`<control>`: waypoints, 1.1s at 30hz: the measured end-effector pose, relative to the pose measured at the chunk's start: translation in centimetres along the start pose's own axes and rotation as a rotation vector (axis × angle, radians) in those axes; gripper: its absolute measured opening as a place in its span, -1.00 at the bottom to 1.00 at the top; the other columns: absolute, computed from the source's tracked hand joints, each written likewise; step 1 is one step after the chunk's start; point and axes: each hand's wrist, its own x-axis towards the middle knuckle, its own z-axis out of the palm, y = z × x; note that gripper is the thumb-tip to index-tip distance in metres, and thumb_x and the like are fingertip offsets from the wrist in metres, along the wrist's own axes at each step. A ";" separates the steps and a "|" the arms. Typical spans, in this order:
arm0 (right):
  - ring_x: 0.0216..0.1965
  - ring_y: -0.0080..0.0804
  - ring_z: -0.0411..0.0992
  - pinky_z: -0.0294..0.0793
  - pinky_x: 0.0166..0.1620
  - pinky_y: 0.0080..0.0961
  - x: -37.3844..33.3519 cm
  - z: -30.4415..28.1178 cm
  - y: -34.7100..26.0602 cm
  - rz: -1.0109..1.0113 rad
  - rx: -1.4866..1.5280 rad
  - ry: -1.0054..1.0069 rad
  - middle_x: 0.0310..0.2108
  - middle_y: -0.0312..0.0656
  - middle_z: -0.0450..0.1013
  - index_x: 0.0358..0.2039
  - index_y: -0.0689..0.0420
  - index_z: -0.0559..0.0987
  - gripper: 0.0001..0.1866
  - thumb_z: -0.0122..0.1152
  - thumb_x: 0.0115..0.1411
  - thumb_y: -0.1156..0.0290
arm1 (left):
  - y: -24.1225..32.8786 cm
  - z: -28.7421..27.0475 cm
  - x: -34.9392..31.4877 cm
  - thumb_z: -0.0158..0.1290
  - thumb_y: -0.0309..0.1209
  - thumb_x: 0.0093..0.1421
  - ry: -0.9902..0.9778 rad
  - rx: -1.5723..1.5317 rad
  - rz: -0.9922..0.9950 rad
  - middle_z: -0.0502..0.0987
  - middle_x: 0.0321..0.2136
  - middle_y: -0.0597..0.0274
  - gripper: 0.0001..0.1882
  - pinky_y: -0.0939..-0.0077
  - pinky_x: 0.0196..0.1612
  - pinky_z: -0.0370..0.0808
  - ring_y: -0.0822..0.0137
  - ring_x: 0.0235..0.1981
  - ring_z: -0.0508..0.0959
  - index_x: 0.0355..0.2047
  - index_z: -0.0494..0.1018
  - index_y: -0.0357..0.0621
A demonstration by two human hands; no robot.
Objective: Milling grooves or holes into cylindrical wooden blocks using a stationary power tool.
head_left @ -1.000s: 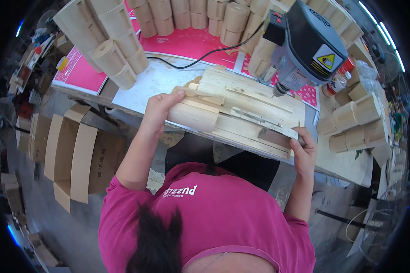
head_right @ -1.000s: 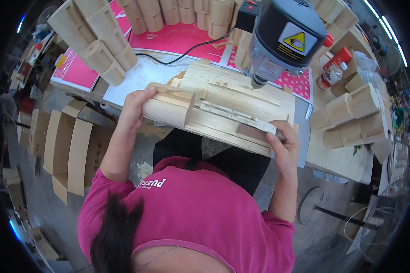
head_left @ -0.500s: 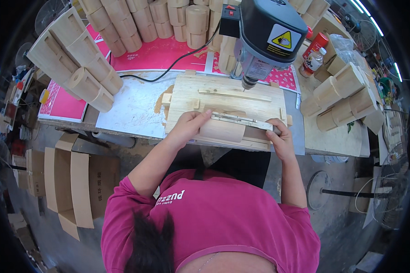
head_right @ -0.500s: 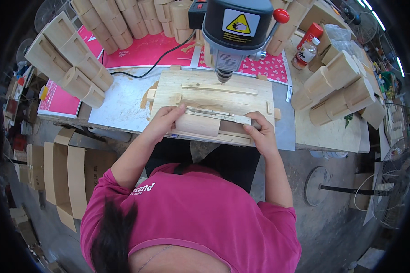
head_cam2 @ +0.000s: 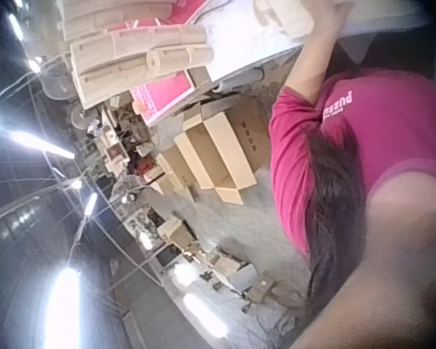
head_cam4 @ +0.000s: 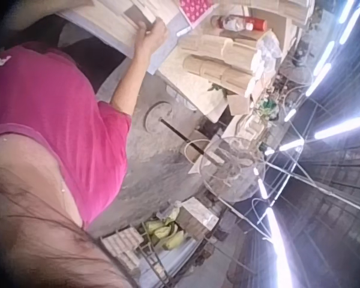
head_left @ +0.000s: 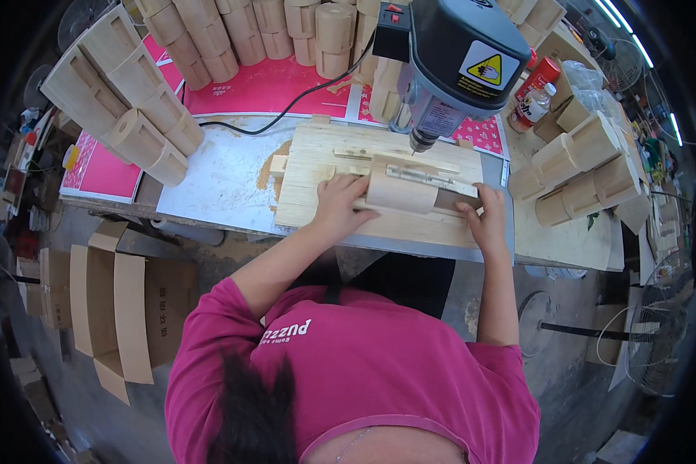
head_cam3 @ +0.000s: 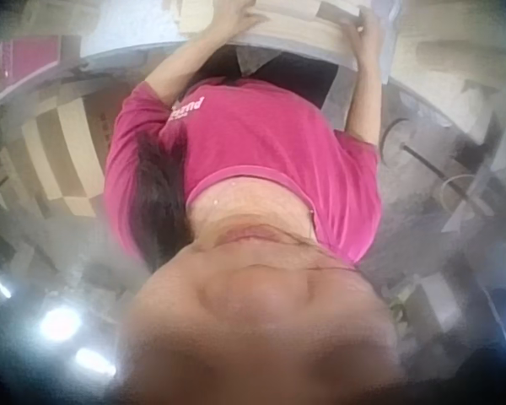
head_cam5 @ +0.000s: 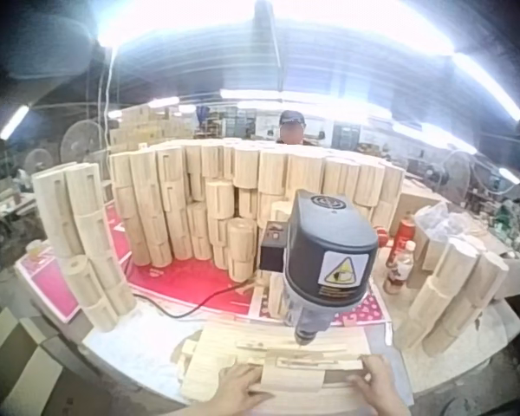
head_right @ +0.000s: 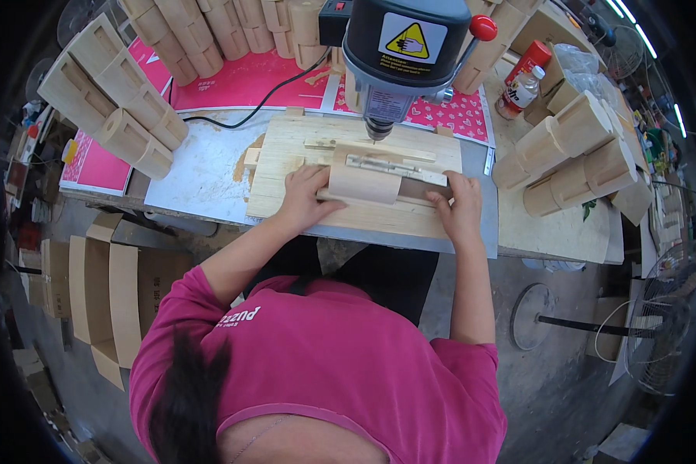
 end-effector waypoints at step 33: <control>-0.65 -0.16 0.26 0.26 -0.53 -0.54 10.6 -9.4 -11.3 -0.192 -0.109 0.386 -0.72 -0.05 0.24 -0.55 0.22 0.46 -0.82 0.07 0.12 0.39 | -4.7 -1.2 2.1 0.26 -0.22 -0.21 -0.129 -0.091 0.058 0.38 -0.54 0.38 -0.51 0.38 -0.21 0.13 0.36 -0.39 0.44 -0.20 0.45 -0.01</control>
